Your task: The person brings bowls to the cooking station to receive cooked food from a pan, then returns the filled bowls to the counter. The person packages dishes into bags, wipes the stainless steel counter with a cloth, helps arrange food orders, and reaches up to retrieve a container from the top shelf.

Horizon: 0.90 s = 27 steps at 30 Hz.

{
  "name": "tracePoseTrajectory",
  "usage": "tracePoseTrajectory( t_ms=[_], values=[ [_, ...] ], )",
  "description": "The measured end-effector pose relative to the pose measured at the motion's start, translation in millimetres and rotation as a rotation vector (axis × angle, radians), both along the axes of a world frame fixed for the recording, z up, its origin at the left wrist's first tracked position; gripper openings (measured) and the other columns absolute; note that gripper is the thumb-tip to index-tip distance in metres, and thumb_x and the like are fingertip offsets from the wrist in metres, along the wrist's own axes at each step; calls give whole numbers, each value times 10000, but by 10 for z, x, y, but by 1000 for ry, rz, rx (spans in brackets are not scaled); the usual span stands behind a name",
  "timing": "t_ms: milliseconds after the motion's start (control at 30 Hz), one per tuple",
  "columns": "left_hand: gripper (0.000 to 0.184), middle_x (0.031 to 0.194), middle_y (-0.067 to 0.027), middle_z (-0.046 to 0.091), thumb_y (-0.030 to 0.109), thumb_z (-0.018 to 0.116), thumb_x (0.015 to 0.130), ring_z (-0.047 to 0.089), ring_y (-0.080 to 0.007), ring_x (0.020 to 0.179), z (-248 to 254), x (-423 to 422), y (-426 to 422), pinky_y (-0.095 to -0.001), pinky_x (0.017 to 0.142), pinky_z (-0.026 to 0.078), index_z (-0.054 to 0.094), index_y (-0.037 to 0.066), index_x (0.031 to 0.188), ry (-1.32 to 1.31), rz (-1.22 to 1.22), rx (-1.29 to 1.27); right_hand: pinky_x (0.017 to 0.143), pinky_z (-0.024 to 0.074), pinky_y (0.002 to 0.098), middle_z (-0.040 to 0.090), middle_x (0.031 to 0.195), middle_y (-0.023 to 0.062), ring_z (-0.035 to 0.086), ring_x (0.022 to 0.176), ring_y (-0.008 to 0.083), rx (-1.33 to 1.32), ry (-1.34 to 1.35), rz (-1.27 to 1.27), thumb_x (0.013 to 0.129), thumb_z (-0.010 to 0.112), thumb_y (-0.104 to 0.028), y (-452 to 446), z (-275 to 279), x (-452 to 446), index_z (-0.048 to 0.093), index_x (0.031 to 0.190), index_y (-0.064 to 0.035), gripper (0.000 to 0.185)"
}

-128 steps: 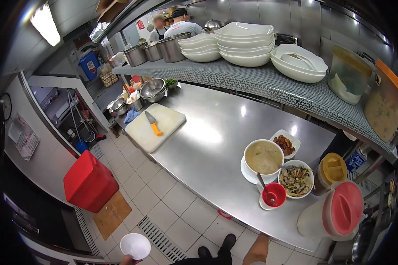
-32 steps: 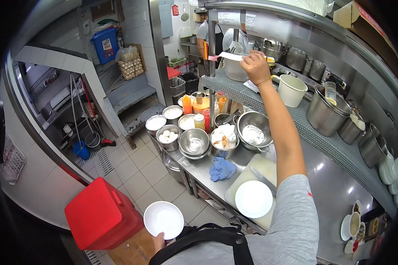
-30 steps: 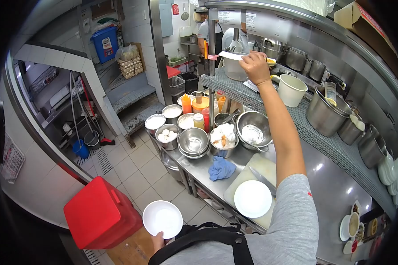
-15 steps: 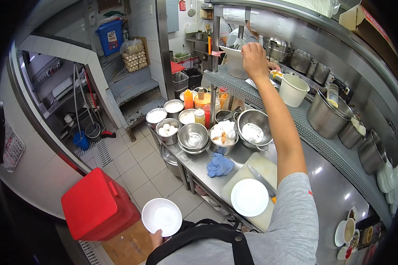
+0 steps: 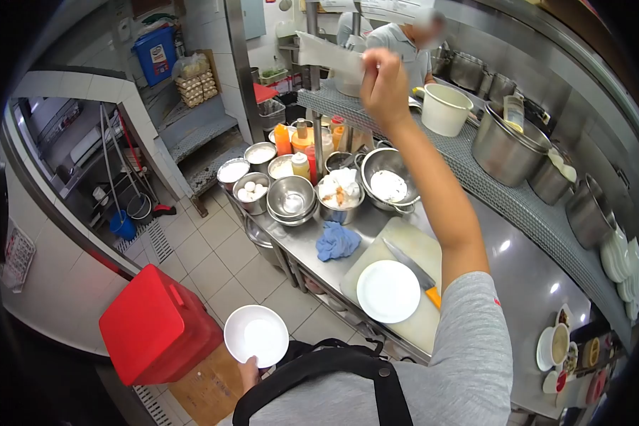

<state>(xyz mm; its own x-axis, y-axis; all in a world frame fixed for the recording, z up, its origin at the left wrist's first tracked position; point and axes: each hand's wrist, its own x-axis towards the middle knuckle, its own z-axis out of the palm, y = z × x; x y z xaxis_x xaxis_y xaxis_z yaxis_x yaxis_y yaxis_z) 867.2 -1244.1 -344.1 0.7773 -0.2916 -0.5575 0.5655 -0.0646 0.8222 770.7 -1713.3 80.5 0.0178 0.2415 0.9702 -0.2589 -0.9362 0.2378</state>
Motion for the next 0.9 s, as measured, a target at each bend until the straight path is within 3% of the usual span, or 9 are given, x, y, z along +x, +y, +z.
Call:
tracePoseTrajectory(
  t_ms=[100, 167, 233, 300, 500, 533, 667, 767, 900],
  values=[
    [466, 951, -214, 538, 48, 421, 733, 618, -269, 692, 82, -54, -33, -334, 479, 551, 339, -84, 1172, -29, -99, 3, 616, 357, 189, 474, 786, 65, 452, 695, 110, 549, 36, 358, 848, 446, -14, 603, -512, -241, 406, 900, -47, 73],
    [456, 945, -211, 540, 50, 426, 736, 615, -261, 680, 56, -64, -67, -319, 481, 544, 347, -90, 1163, 1, -128, 48, 601, 345, 195, 438, 754, 7, 403, 674, 67, 1016, 138, 649, 855, 454, -48, 782, -967, -456, 405, 893, -58, 62],
    [456, 960, -205, 534, 47, 425, 737, 610, -268, 669, -21, -49, -101, -322, 446, 536, 350, -79, 1170, 5, -162, 65, 590, 340, 195, 405, 719, -20, 383, 657, 58, 1489, 465, 542, 863, 441, -69, 778, -1502, -759, 401, 894, -68, 51],
    [457, 974, -199, 528, 44, 425, 739, 606, -275, 658, -93, -38, -122, -326, 411, 529, 353, -68, 1176, 16, -202, 93, 576, 382, 265, 484, 709, 34, 482, 638, 122, 1454, 793, 304, 861, 414, -73, 612, -2339, -1104, 402, 900, -69, 41],
    [455, 1042, -202, 505, 53, 445, 758, 592, -305, 774, 197, -71, -570, -387, 496, 539, 346, -63, 1186, -7, -343, 54, 607, 440, 447, 577, 832, 197, 576, 665, 361, 1317, 1020, -478, 842, 430, -120, 962, -3581, -1846, 414, 916, -49, 104],
    [447, 1035, -208, 510, 48, 446, 761, 595, -302, 778, 266, -74, -689, -394, 520, 535, 352, -67, 1183, -24, -442, 29, 627, 460, 420, 564, 835, 172, 573, 706, 328, 1318, 1013, -573, 829, 466, -126, 1053, -3566, -1879, 431, 919, -50, 122],
    [384, 935, -197, 558, 57, 450, 767, 607, -277, 742, 463, -170, -1322, -363, 535, 528, 411, -100, 1115, -89, -711, -64, 634, 460, 417, 541, 867, 153, 557, 769, 313, 1094, 723, -690, 812, 508, -145, 1208, -3649, -1978, 453, 916, -54, 149],
    [471, 1001, -220, 534, 101, 444, 757, 607, -320, 799, 659, -403, -1871, -432, 574, 543, 341, -55, 1190, -93, -967, -61, 631, 456, 395, 508, 848, 130, 538, 814, 313, 1098, 460, -697, 783, 558, -197, 1270, -3537, -2085, 464, 973, -73, 246],
    [425, 949, -229, 555, 72, 424, 735, 620, -319, 736, 843, -853, -2452, -378, 496, 551, 393, -77, 1132, -112, -1112, -50, 570, 457, 339, 544, 727, 111, 574, 676, 250, 1482, 221, -529, 835, 500, -297, 1242, -3729, -2455, 513, 909, -31, 277]
  ],
)
